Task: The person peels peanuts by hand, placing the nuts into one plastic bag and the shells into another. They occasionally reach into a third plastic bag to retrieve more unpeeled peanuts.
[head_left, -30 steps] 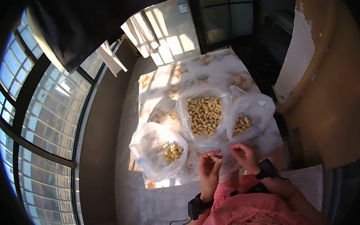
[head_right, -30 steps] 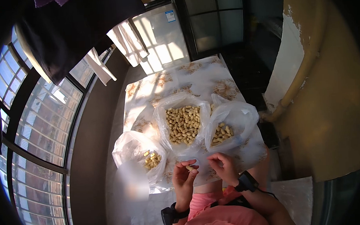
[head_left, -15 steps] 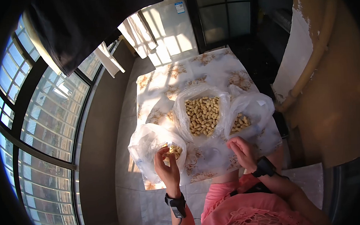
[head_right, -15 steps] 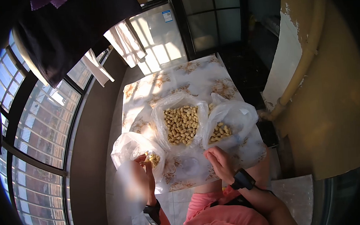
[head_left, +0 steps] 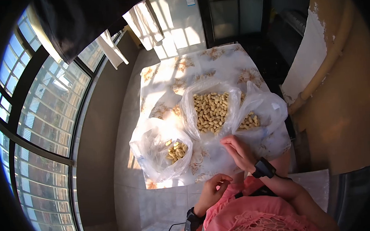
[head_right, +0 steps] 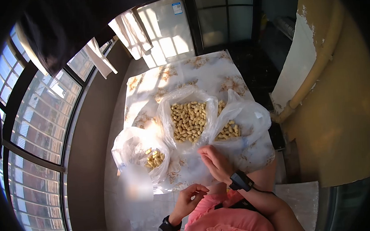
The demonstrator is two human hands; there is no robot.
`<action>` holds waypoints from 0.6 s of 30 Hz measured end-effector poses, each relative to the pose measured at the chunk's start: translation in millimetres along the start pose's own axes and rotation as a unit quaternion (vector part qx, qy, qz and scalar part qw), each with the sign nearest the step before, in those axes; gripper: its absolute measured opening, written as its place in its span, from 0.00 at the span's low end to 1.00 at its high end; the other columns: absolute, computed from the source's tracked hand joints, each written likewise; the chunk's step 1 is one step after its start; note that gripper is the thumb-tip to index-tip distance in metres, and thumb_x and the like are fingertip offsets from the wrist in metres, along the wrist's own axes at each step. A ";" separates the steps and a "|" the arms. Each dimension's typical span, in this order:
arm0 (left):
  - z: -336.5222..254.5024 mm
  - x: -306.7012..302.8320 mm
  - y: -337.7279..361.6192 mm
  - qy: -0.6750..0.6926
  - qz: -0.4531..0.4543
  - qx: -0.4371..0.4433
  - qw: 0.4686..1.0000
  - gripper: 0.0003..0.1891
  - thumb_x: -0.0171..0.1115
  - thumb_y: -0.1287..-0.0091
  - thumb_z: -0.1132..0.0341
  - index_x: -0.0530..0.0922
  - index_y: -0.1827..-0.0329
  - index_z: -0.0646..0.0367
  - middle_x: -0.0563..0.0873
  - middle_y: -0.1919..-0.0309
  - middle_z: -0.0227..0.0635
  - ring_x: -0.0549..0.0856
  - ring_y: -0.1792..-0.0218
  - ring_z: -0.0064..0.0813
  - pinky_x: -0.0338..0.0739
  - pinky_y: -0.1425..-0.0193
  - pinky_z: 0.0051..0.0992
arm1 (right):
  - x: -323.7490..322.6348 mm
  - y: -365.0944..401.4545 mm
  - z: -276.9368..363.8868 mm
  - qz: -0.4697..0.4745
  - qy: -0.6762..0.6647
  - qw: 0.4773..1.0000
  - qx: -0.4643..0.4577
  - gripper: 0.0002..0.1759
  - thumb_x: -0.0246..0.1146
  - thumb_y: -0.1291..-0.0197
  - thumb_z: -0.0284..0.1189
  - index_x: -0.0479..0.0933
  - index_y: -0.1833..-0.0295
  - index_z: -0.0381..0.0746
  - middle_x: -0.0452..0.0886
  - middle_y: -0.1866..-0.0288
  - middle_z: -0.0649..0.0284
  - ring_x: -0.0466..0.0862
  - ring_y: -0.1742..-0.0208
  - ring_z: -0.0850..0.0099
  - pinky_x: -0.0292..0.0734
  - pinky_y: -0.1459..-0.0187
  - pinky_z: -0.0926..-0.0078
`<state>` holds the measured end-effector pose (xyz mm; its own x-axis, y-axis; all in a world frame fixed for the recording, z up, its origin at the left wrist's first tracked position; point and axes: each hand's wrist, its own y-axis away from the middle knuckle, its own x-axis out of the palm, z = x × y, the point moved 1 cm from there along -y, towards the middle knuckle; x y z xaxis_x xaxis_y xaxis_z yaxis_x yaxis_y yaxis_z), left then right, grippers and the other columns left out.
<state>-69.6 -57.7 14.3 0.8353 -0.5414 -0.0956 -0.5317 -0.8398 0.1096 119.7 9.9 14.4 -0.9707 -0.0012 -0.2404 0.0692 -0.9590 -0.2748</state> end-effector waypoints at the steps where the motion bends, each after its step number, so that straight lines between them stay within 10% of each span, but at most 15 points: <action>1: 13.0 10.4 1.3 -0.016 0.018 -0.029 0.999 0.09 0.57 0.30 0.77 0.82 0.51 0.64 0.87 0.57 0.37 0.88 0.56 0.27 0.82 0.52 0.26 | -0.1 -1.3 2.1 0.001 0.000 1.000 0.001 0.10 0.53 0.26 0.25 0.72 0.44 0.34 0.80 0.49 0.54 0.82 0.50 0.64 0.77 0.46 0.70; 10: 102.8 35.6 -3.6 0.304 -0.109 -0.207 0.923 0.17 0.49 0.22 0.66 0.77 0.40 0.69 0.86 0.49 0.44 0.87 0.48 0.36 0.83 0.43 0.31 | 7.7 20.3 11.4 0.126 -0.106 0.983 0.084 0.15 0.46 0.21 0.30 0.71 0.40 0.32 0.81 0.44 0.54 0.82 0.42 0.67 0.74 0.38 0.70; 18: 96.1 42.9 -23.2 0.527 -0.218 -0.222 0.791 0.21 0.47 0.21 0.59 0.71 0.33 0.65 0.80 0.40 0.50 0.82 0.41 0.46 0.78 0.34 0.44 | -3.0 9.7 -3.8 -0.045 -0.093 0.992 0.066 0.21 0.43 0.19 0.37 0.73 0.44 0.30 0.81 0.50 0.55 0.83 0.45 0.67 0.75 0.41 0.70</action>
<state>-34.8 -65.3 -87.4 0.7028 0.3258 0.6324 -0.2555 -0.7140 0.6518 124.2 1.6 8.9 -0.9981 0.0450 -0.0417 -0.0378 -0.9865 -0.1595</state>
